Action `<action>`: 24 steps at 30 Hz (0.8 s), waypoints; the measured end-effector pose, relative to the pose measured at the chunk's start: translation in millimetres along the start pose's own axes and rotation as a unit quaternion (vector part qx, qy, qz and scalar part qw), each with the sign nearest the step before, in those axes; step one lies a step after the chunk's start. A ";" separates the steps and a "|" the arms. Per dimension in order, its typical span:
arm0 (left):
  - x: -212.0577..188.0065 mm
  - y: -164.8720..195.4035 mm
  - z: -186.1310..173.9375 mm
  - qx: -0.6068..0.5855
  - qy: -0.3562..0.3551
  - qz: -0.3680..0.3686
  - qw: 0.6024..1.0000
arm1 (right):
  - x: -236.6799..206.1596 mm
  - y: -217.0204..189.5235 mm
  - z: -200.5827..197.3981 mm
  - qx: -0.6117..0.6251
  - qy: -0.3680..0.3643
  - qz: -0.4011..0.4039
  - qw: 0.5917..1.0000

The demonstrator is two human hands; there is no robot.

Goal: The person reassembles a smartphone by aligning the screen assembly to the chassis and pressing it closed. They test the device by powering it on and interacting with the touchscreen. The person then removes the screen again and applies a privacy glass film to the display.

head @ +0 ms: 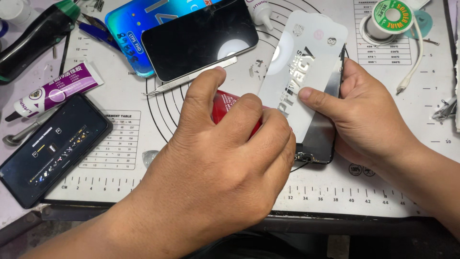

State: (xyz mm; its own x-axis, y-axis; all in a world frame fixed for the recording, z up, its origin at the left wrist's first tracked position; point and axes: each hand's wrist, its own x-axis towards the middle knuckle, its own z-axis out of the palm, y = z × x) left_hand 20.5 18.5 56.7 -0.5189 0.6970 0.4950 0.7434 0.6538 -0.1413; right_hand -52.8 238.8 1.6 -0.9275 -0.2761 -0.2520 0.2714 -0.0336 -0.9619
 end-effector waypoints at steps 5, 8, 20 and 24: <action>-0.4 1.2 1.2 -0.003 0.007 -0.001 1.000 | -0.2 -0.9 0.4 -0.007 -0.001 -0.002 1.000; 0.0 1.3 1.6 0.002 0.010 0.001 1.000 | 0.5 -0.2 0.3 0.002 -0.009 -0.005 1.000; 2.0 1.9 1.9 0.005 0.002 0.009 1.000 | -1.2 -4.2 2.6 -0.021 0.000 0.007 1.000; 3.8 2.5 2.4 0.008 -0.003 0.009 1.000 | -1.2 -4.3 1.8 -0.013 -0.004 0.005 1.000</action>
State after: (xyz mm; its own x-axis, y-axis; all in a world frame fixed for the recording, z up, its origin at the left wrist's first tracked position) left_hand 19.4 23.5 56.3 -0.5079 0.7102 0.4875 0.7459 0.6457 -0.1635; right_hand -52.5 237.6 6.3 -0.9225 -0.2839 -0.2615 0.2743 -0.0056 -0.9616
